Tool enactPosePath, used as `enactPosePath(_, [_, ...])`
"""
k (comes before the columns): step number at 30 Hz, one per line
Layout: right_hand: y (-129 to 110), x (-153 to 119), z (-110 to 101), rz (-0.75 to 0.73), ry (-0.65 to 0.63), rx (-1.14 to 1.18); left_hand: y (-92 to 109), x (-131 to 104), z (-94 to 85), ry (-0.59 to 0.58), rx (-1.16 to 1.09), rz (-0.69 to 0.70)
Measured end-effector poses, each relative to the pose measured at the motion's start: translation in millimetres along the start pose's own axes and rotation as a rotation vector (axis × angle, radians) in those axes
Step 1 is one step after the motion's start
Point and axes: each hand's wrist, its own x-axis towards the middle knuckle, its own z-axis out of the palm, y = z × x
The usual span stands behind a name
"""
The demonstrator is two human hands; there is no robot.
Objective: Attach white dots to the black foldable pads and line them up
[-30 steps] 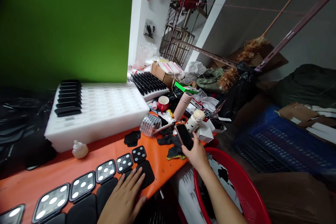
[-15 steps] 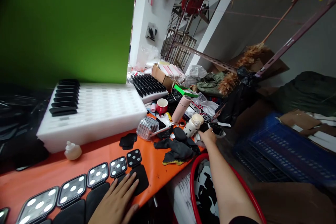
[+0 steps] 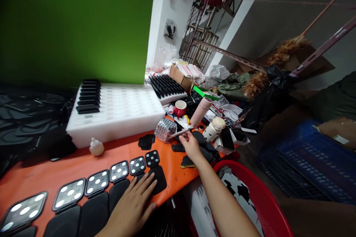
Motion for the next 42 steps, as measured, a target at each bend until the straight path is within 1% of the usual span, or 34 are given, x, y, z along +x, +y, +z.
enactPosePath(1, [-7, 8, 6, -0.02, -0.025, 0.019, 0, 0, -1.4, -0.01, -0.015, -0.007])
enactPosePath(3, [-18, 21, 11, -0.054, -0.076, 0.034, 2, -1, -3.6, -0.027, -0.045, -0.019])
enactPosePath(6, [-28, 32, 5, -0.084, -0.153, 0.038, 3, -2, -5.8, -0.036, -0.09, -0.03])
enactPosePath(9, [-31, 36, 1, -0.072, -0.215, 0.068, 4, -3, -7.5, -0.033, -0.128, -0.042])
enactPosePath(11, [-30, 38, 3, -0.023, -0.249, 0.111, 5, -2, -8.5, -0.032, -0.147, -0.048])
enactPosePath(15, [-28, 39, 11, 0.137, -0.31, 0.235, 5, -2, -9.2, -0.039, -0.168, -0.05])
enactPosePath(19, [-29, 38, 16, 0.29, -0.389, 0.372, 5, -3, -8.2, -0.01, -0.173, -0.047])
enactPosePath(22, [-31, 39, 16, 0.377, -0.45, 0.474, 5, -4, -8.1, -0.002, -0.17, -0.048])
enactPosePath(25, [-34, 35, 11, 0.427, -0.479, 0.573, 5, -3, -9.4, -0.008, -0.174, -0.052])
enactPosePath(27, [-35, 26, 7, 0.436, -0.473, 0.629, 5, -2, -10.4, -0.013, -0.176, -0.053])
enactPosePath(30, [-35, 2, 4, 0.418, -0.41, 0.684, 5, -1, -10.7, -0.021, -0.172, -0.053])
enactPosePath(33, [-31, -24, 10, 0.397, -0.346, 0.682, 4, -1, -8.6, -0.01, -0.161, -0.042])
enactPosePath(35, [-28, -32, 17, 0.383, -0.322, 0.645, 4, -2, -6.9, -0.001, -0.15, -0.035])
enactPosePath(38, [-26, -26, 26, 0.354, -0.291, 0.533, 4, -3, -6.2, 0.013, -0.135, -0.034])
enactPosePath(40, [-27, -12, 28, 0.331, -0.238, 0.42, 5, -4, -7.0, 0.018, -0.133, -0.035])
enactPosePath(42, [-28, 5, 26, 0.293, -0.155, 0.292, 5, -4, -8.2, 0.014, -0.136, -0.031])
